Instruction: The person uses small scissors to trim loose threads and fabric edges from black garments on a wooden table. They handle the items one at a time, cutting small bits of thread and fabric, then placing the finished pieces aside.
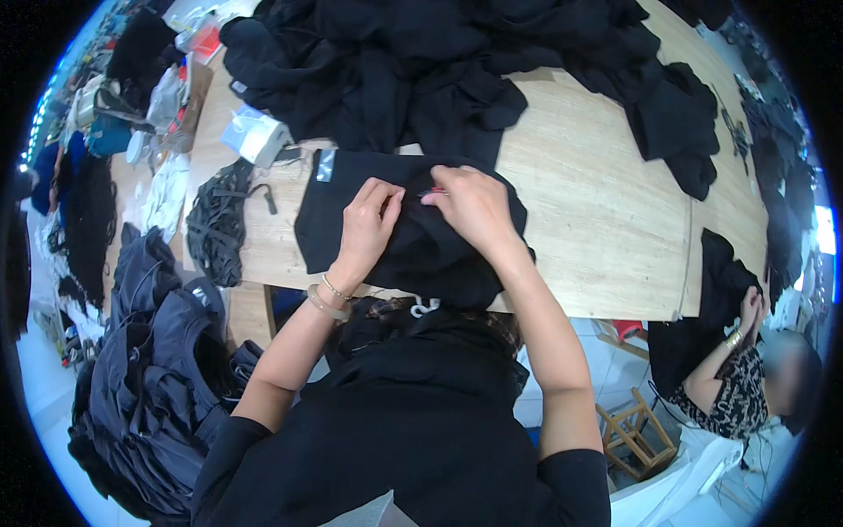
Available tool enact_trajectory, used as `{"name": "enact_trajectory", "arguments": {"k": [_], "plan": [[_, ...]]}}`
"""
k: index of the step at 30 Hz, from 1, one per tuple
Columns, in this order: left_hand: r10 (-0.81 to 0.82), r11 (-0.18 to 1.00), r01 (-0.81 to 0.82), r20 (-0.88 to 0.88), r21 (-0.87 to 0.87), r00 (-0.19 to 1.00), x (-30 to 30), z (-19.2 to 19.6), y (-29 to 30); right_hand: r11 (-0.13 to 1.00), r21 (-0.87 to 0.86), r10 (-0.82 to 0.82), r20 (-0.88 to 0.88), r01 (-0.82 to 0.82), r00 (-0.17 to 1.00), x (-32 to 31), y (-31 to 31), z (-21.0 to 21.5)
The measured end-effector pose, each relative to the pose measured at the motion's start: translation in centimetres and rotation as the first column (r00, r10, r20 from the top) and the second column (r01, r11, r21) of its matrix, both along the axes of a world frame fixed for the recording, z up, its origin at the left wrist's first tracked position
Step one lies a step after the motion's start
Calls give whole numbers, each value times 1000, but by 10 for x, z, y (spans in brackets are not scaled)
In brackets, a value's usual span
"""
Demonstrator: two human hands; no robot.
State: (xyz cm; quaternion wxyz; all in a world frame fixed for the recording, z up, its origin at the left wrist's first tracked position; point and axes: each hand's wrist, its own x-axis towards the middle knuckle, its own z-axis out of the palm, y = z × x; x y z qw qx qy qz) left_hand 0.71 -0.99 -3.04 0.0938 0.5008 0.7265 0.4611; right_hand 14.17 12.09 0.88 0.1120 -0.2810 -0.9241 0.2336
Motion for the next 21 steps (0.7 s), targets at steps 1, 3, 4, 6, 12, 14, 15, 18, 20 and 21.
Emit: {"name": "enact_trajectory", "arguments": {"k": [1,3,4,6,12,14,15,18,20,21], "plan": [[60,998,-60,-10,-20,998,-7,8,-5,998,-33,-53,-5,53,999,4,1,3],[181,982,-182,-26,-53,983,-22,21,-17,978,-128,-166,-20,162,986,16,5,10],[296,954,-293,48,-56,954,-33,20,-24,958,-200,-227,-81,207,971,23,7,14],[423,897,-430,-87,-106,902,-69,1,-44,917,-317,-308,-182,241,934,32,9,16],[355,812,-234,134,-534,925,-99,-16,-68,830,-481,-394,-148,282,907,48,12,13],[374,814,-176,267,-554,888,-99,-10,-62,799,-552,-403,-196,239,894,45,9,12],[393,833,-134,403,-536,827,-100,-5,-60,816,-552,-365,-259,173,894,42,8,15],[324,927,30,840,-373,435,-104,17,-56,814,-580,-276,-350,24,895,30,0,29],[158,976,121,972,-180,173,-105,36,-56,778,-627,-249,-374,-45,893,19,-7,38],[73,985,137,978,-100,195,-101,45,-55,757,-648,-238,-386,-79,891,13,-10,41]]}}
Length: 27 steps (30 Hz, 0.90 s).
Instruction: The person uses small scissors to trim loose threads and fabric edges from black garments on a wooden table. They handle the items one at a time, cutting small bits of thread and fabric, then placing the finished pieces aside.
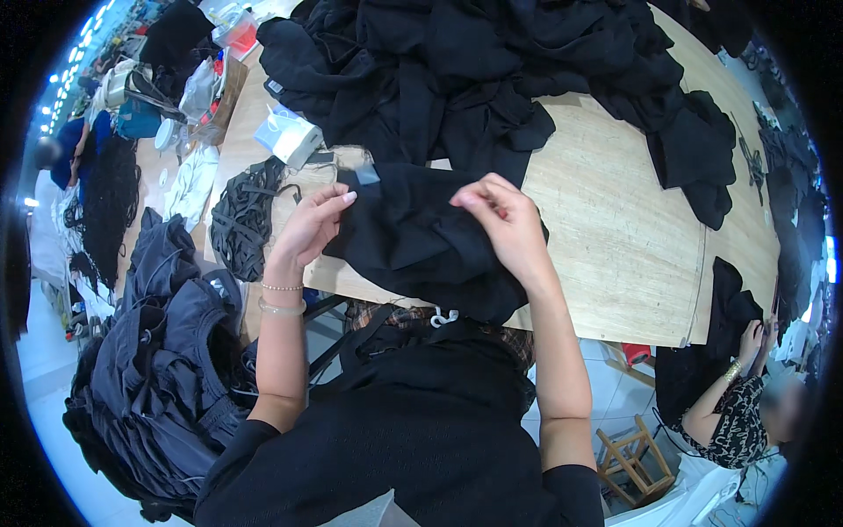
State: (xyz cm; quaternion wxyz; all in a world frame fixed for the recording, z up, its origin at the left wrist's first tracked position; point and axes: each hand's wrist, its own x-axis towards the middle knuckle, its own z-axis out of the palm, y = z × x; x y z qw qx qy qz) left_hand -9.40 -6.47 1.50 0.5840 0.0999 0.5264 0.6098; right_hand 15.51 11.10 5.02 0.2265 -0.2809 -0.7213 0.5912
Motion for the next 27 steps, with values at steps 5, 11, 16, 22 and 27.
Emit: {"name": "enact_trajectory", "arguments": {"k": [5,11,16,22,27], "plan": [[-126,973,146,-120,177,985,36,64,24,992,108,69,-45,-64,997,-40,-22,42],[-300,916,390,-486,94,821,39,82,48,983,96,-146,-133,159,980,-38,9,57],[-382,898,423,-699,-124,605,23,100,38,898,-221,-420,-170,381,892,4,66,58],[-460,866,374,-823,-332,333,20,96,36,920,-199,-381,-244,339,892,24,68,61],[-120,977,-23,-636,-213,763,30,36,48,807,95,591,-142,-583,794,31,4,84]]}}
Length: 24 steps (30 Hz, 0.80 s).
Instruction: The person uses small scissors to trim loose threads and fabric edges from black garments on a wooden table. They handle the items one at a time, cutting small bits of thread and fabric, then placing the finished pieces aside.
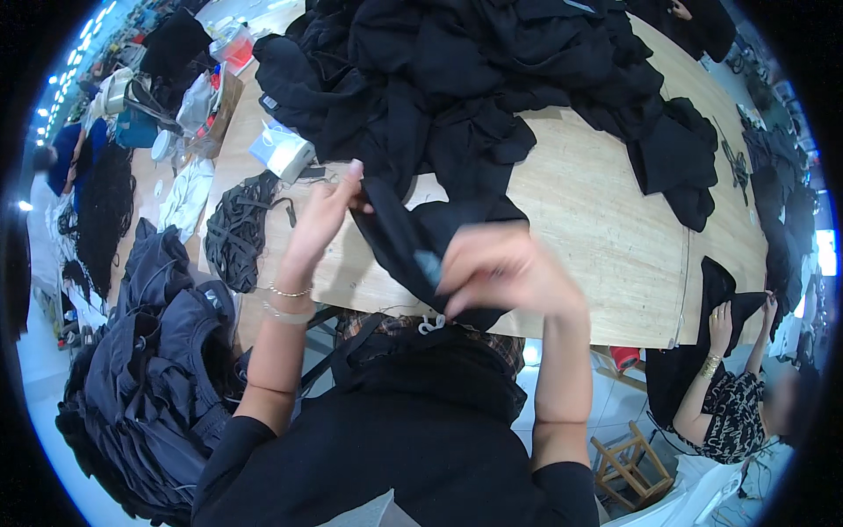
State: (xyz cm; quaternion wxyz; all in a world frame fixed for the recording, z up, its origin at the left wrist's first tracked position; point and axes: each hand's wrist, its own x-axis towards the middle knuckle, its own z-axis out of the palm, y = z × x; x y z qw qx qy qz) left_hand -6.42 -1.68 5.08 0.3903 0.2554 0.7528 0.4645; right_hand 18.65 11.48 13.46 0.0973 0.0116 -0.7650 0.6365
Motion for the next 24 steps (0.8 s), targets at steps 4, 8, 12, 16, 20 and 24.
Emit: {"name": "enact_trajectory", "arguments": {"k": [4,8,12,16,20,24], "plan": [[34,958,-142,393,250,919,31,-10,0,947,298,-11,391,-116,920,-3,-43,-40],[-179,922,-40,515,386,839,57,1,-9,909,193,-415,331,370,847,-5,-42,-55],[-289,905,50,528,422,799,67,23,-14,675,-90,-681,306,733,665,-24,-36,-68],[-327,882,64,508,466,797,72,9,-17,686,-119,-686,222,718,693,-39,-43,-62],[-327,892,136,405,432,854,75,11,-18,732,-121,-642,205,671,738,-47,-47,-67],[-89,935,-94,486,341,870,73,26,-18,717,25,-693,134,697,708,-46,-46,-68]]}}
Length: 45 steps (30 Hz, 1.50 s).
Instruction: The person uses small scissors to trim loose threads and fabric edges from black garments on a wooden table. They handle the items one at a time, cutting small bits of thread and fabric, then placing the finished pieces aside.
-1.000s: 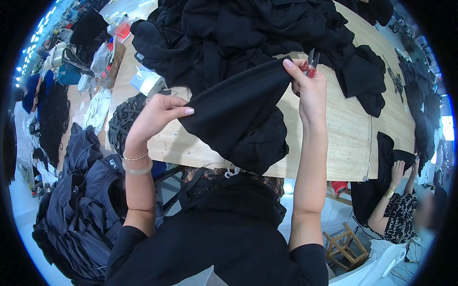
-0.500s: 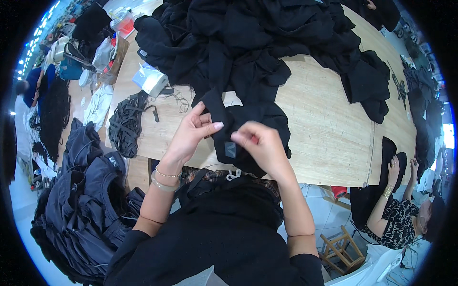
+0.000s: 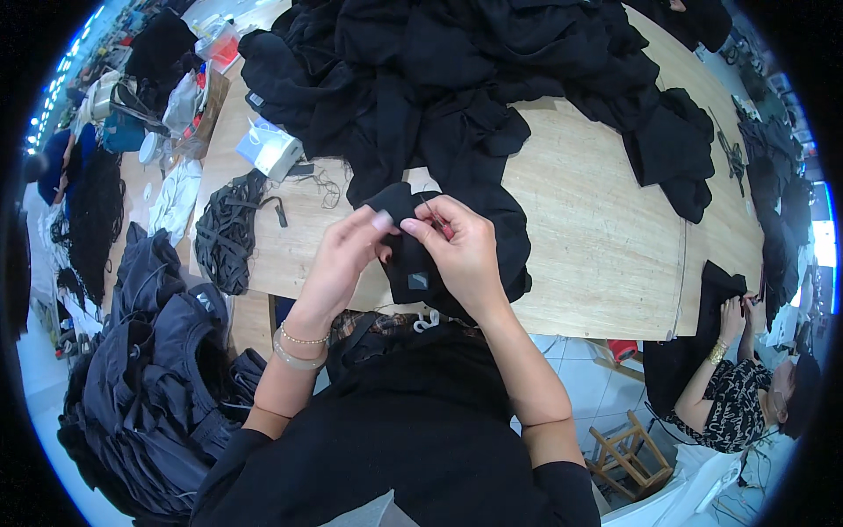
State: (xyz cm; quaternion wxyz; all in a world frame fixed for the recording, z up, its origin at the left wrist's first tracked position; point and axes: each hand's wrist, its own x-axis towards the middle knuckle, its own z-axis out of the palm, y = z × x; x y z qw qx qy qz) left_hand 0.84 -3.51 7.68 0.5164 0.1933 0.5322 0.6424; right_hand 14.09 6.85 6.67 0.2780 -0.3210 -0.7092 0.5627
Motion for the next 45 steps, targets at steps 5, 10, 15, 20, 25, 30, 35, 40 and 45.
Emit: {"name": "enact_trajectory", "arguments": {"k": [5,10,15,20,25,30,35,40,45], "plan": [[201,977,-211,192,36,961,2,-7,4,988,156,15,8,-16,1000,1,-6,7],[240,963,-261,230,66,943,1,2,6,961,249,-107,-77,123,991,4,1,10],[202,971,-224,219,78,954,-1,-1,7,909,409,-22,-147,81,989,-11,-9,28],[195,974,-214,220,70,956,-2,1,7,948,301,-42,-207,104,977,-12,-5,22],[205,969,-231,234,91,951,-1,5,12,968,-252,-82,-327,-3,942,2,9,17],[260,945,-300,261,127,930,-5,1,10,920,-392,-178,-383,15,906,18,28,21],[206,962,-241,231,132,951,-9,2,5,875,389,-291,-53,288,955,14,50,27],[199,973,-220,218,74,955,-7,9,8,914,401,76,-23,-60,997,-5,13,38],[223,967,-246,238,71,946,-8,8,9,884,468,74,-186,22,980,-13,9,21]]}}
